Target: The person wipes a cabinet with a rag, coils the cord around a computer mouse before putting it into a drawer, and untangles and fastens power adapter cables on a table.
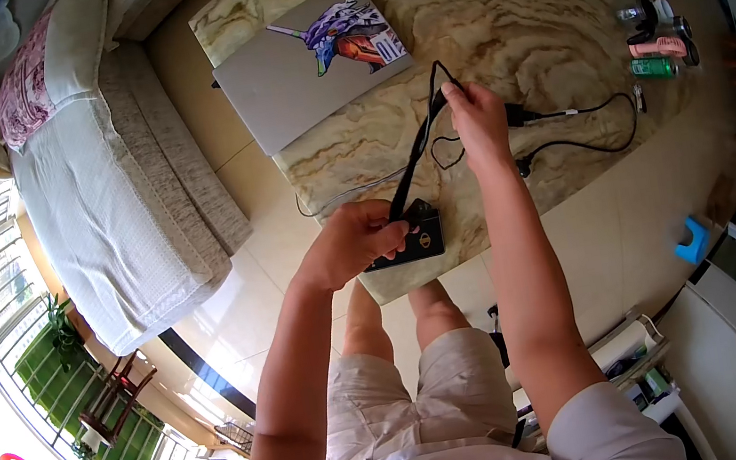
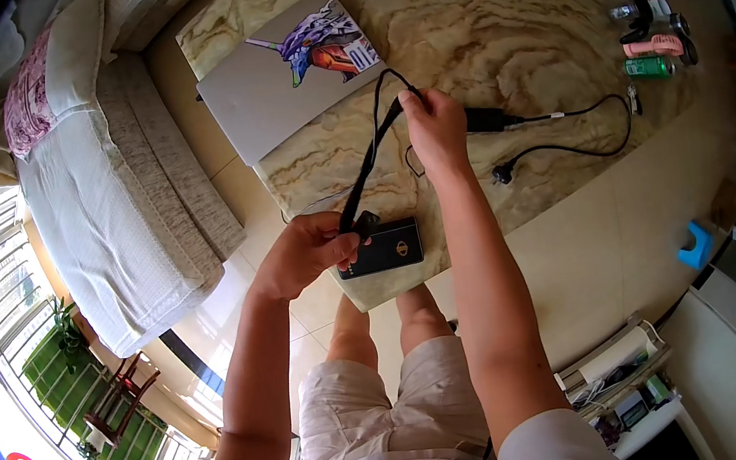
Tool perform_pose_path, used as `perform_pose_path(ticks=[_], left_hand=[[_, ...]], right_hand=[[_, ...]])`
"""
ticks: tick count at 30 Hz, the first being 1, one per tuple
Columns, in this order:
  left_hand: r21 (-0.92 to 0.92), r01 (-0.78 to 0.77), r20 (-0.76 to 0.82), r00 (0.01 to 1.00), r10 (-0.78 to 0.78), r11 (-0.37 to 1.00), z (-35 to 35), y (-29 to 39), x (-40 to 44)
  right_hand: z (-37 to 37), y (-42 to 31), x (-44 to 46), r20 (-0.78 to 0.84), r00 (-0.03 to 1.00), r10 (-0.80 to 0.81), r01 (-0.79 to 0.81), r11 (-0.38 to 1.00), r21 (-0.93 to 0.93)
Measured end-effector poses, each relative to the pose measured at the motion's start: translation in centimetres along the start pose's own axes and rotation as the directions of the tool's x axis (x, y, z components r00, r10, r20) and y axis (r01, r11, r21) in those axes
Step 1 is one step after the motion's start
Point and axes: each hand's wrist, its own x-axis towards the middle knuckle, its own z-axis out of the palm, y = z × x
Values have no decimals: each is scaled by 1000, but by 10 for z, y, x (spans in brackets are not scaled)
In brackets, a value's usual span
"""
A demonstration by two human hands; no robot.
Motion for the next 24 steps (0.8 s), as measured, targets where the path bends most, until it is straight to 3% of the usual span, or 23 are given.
perform_pose_path(ticks=[2,4,6,8,10,12,14,15,16,17,18,19,20,24], left_hand=[[-16,-6,-8,1000,6,1000,-5,-1,-5],[-82,-139,-101,986,131,987,-13,2,-11],[-230,-284,-248,942,226,931,-29,-10,-9],[-536,-358,-308,926,218,764,-54,-12,-10],[-641,-421,-393,898,197,642,-71,-11,-6],[-618,-442,-426,883,195,650,-82,-7,4],[-401,-498,-584,786,203,769,-81,2,16],[-178,-424,-756,637,152,888,-73,10,21],[-179,-424,-755,638,153,888,-65,14,23],[267,-318,-794,462,395,910,-58,18,23],[647,-110,-696,319,643,755,-52,20,24],[674,-225,-615,356,703,703,-43,23,24],[655,-297,-542,456,706,694,-31,24,22],[478,-231,-377,818,435,847,2,19,28]], right_hand=[[-6,4,2,55,997,-63,61,997,41],[-8,1,2,266,956,-123,69,977,202],[-14,0,-2,314,940,-132,67,976,208],[-16,2,-7,390,910,-139,84,984,156],[-17,3,-16,419,895,-152,101,985,141],[-18,3,-24,446,880,-164,121,985,123],[-15,1,-33,432,877,-210,187,978,96],[-16,3,-34,445,872,-205,182,979,94],[-16,3,-37,443,873,-205,183,979,93],[-14,3,-40,433,874,-221,196,975,102],[-13,3,-42,421,876,-237,210,971,111],[-12,6,-42,418,877,-237,210,971,111],[-11,14,-43,422,881,-215,141,970,199],[-2,20,-52,361,915,-179,39,931,363]])
